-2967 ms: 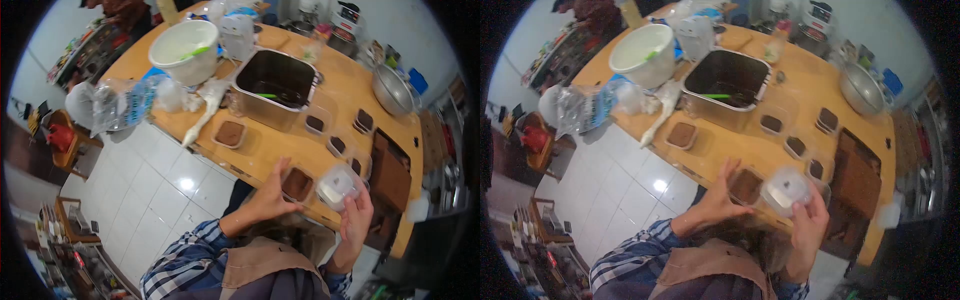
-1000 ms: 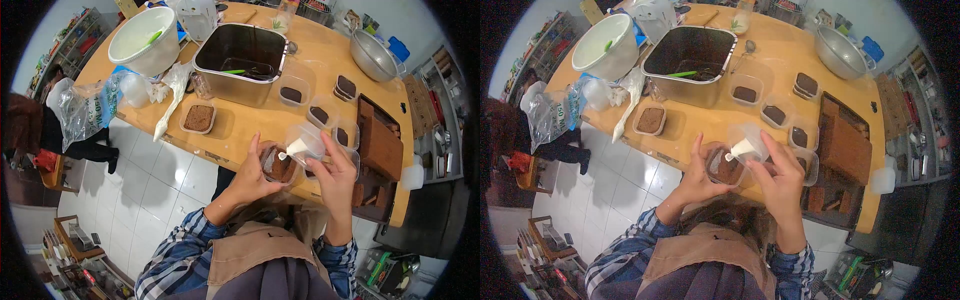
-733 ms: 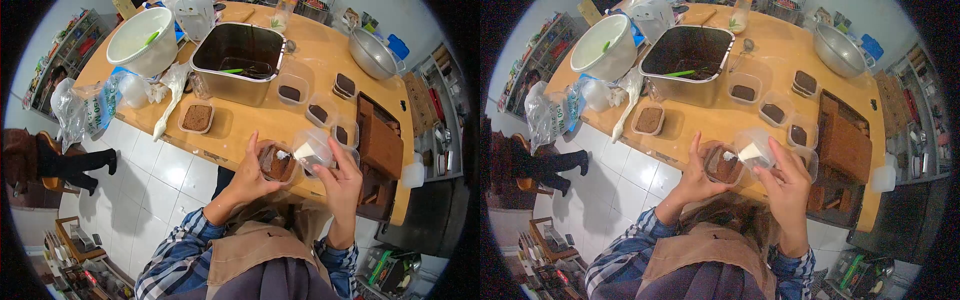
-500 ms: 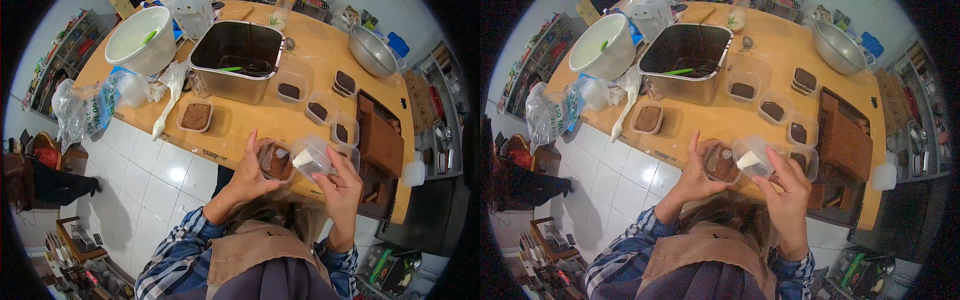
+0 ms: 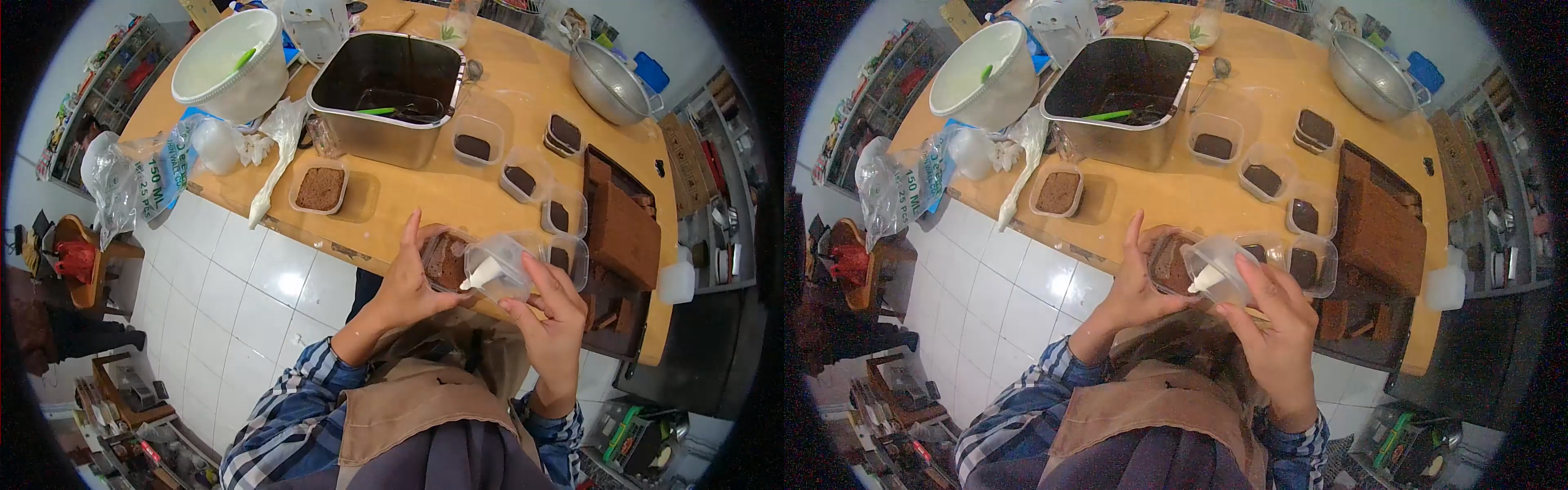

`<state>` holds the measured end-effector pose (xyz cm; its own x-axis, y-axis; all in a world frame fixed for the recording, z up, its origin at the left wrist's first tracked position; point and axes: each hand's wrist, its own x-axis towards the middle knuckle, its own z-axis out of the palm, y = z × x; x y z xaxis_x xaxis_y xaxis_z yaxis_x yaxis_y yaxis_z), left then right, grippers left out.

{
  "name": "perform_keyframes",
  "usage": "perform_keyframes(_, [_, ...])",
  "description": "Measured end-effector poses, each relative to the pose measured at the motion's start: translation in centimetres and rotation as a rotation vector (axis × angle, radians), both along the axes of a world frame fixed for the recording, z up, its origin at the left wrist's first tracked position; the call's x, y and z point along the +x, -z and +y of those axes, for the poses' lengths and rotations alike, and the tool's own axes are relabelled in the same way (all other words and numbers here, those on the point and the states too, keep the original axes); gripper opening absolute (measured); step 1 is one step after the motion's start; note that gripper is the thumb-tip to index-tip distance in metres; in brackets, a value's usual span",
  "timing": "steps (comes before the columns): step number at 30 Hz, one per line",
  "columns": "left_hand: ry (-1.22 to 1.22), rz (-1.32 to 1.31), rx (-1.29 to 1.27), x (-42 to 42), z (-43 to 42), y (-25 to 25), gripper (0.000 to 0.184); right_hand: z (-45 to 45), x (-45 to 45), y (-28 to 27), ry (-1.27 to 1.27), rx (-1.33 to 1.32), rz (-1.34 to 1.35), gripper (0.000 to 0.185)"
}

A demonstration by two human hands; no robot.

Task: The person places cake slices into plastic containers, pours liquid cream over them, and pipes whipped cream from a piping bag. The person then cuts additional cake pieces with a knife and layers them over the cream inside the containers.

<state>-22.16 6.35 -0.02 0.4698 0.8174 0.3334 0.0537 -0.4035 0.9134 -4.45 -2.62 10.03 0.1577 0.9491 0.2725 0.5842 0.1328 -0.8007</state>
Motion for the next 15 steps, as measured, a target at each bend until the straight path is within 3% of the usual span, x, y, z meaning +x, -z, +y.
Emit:
perform_keyframes(9, [-0.018, -0.021, 0.005, 0.0, 0.0, 0.4, 0.123, 2.0, 0.1, 0.4, 0.115, 0.042, 0.161, 0.05])
perform_keyframes(15, [-0.013, 0.016, -0.004, -0.1, 0.0, -0.1, 0.124, 1.9, -0.5, 0.2, 0.066, 0.056, 0.112, 0.049])
